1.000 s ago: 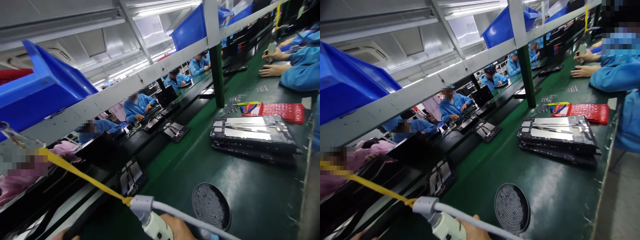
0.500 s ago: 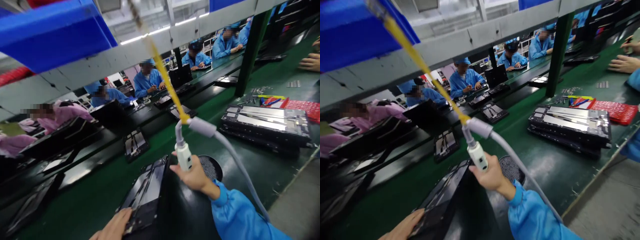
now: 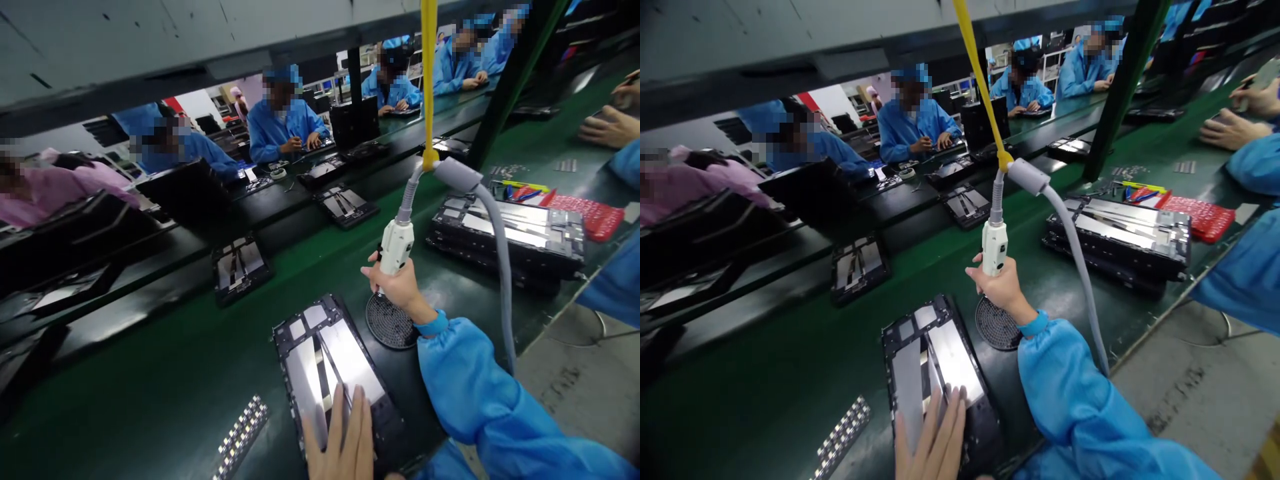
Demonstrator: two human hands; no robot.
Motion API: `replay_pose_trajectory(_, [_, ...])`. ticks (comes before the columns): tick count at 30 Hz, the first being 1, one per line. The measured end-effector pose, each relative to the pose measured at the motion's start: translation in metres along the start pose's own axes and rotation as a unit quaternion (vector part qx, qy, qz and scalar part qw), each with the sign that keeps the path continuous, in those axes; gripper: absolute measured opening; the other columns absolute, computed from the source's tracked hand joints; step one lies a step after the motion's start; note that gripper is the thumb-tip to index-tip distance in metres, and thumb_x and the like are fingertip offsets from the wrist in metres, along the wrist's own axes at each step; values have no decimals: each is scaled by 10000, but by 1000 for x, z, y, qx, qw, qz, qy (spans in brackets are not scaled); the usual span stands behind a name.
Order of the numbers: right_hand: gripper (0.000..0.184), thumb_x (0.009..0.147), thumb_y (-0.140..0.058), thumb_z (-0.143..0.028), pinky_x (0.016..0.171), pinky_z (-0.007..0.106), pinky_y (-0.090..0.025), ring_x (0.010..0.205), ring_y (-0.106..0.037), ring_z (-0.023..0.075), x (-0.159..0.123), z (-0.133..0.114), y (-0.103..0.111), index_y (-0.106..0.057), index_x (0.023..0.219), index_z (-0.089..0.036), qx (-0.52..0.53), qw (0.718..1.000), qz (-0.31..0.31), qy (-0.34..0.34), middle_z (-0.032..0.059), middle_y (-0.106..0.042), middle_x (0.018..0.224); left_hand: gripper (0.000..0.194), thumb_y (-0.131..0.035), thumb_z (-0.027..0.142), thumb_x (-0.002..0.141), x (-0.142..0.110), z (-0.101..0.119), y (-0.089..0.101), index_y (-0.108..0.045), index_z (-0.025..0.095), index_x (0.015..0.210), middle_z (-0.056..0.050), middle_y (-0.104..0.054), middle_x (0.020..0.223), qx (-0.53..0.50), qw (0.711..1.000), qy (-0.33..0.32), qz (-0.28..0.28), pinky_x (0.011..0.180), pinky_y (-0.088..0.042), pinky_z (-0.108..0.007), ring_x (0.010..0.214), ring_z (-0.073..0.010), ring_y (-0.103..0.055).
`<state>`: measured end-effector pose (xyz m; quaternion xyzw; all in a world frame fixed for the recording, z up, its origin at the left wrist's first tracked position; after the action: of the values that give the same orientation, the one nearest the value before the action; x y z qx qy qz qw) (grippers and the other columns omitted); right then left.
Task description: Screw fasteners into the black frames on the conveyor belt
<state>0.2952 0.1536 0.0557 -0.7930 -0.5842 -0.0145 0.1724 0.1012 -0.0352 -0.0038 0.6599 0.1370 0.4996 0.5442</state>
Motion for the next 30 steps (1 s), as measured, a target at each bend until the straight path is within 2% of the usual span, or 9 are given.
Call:
replay_pose_trajectory(3, [283, 640, -758, -297, 392, 246, -415, 333, -484, 108, -2, -1, 0, -576, 812, -167, -18, 1000, -3, 5, -80, -527, 399, 502, -550, 527, 841, 17, 9, -13, -632, 162, 1175, -111, -669, 1212, -25, 1000, -18, -3, 1170, 58, -583, 1160, -348, -582])
replay_pose_trajectory(7, [312, 687, -741, -261, 436, 272, -440, 348, -488, 114, -11, -6, 4, -601, 943, -149, -38, 999, -15, 26, -78, -543, 410, 545, -562, 552, 826, 24, 19, -22, -621, 150, 1189, -107, -657, 1235, -33, 999, -8, 10, 1180, 28, -580, 1186, -336, -565])
replay_pose_trajectory(12, [372, 710, -745, -252, 425, 274, -436, 352, -481, 113, -21, -6, 9, -587, 1033, -157, -43, 998, -23, 33, -78, -557, 443, 464, -468, 463, 902, 19, 7, -19, -616, 136, 1195, -104, -658, 1233, -31, 999, -32, 23, 1167, -10, -619, 1204, -349, -551])
replay_pose_trajectory(15, [380, 718, -743, -245, 424, 271, -439, 357, -488, 115, -26, -2, 9, -584, 1053, -162, -41, 998, -34, 24, -77, -554, 449, 290, -497, 251, 912, 15, -15, -7, -636, 152, 1146, -71, -719, 1113, -69, 993, -59, 69, 1192, -123, -537, 1140, -263, -614])
replay_pose_trajectory(18, [335, 727, -731, -237, 451, 276, -460, 370, -500, 118, -28, 1, 7, -593, 1024, -166, -48, 998, -36, 19, -76, -548, 447, 346, -466, 8, 859, 15, -33, 2, -645, 156, 1115, -58, -746, 997, -132, 985, -24, 112, 1148, -316, -442, 1016, -178, -676])
replay_pose_trajectory(20, [330, 724, -728, -249, 452, 279, -463, 371, -504, 123, -28, 2, 3, -593, 1014, -166, -50, 998, -34, 16, -76, -546, 448, 395, -480, -44, 829, 16, -36, 5, -642, 159, 1128, -55, -748, 948, -165, 977, 15, 136, 1084, -414, -421, 974, -170, -688])
replay_pose_trajectory(23, [350, 707, -732, -265, 452, 280, -462, 369, -506, 128, -27, 6, -3, -590, 1010, -162, -50, 998, -41, 9, -77, -540, 441, 391, -549, -42, 809, 18, -30, 6, -650, 173, 1120, -34, -751, 891, -182, 969, 56, 158, 1049, -454, -399, 940, -172, -698])
replay_pose_trajectory(27, [374, 680, -752, -263, 415, 261, -425, 353, -482, 119, -27, 12, -7, -598, 1004, -159, -41, 997, -57, -11, -81, -525, 441, 328, -543, 9, 842, 21, -26, 6, -676, 193, 1078, -45, -745, 955, -194, 966, 69, 157, 1044, -446, -402, 962, -180, -692])
replay_pose_trajectory(30, [360, 662, -758, -258, 405, 255, -415, 357, -478, 116, -28, 15, -8, -610, 975, -158, -44, 997, -63, -23, -79, -521, 453, 274, -563, 46, 846, 21, -32, 10, -716, 211, 1003, -59, -720, 976, -193, 963, 98, 159, 943, -501, -345, 985, -190, -674])
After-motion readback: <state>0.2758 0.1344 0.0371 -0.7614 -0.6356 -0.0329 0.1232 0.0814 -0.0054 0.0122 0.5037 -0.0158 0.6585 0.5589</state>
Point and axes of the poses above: each hand's wrist, its own x-axis towards the middle knuckle, its own y-axis out of the back of the hand, z = x × y, the point moved 4 cm from there along x, towards the middle knuckle
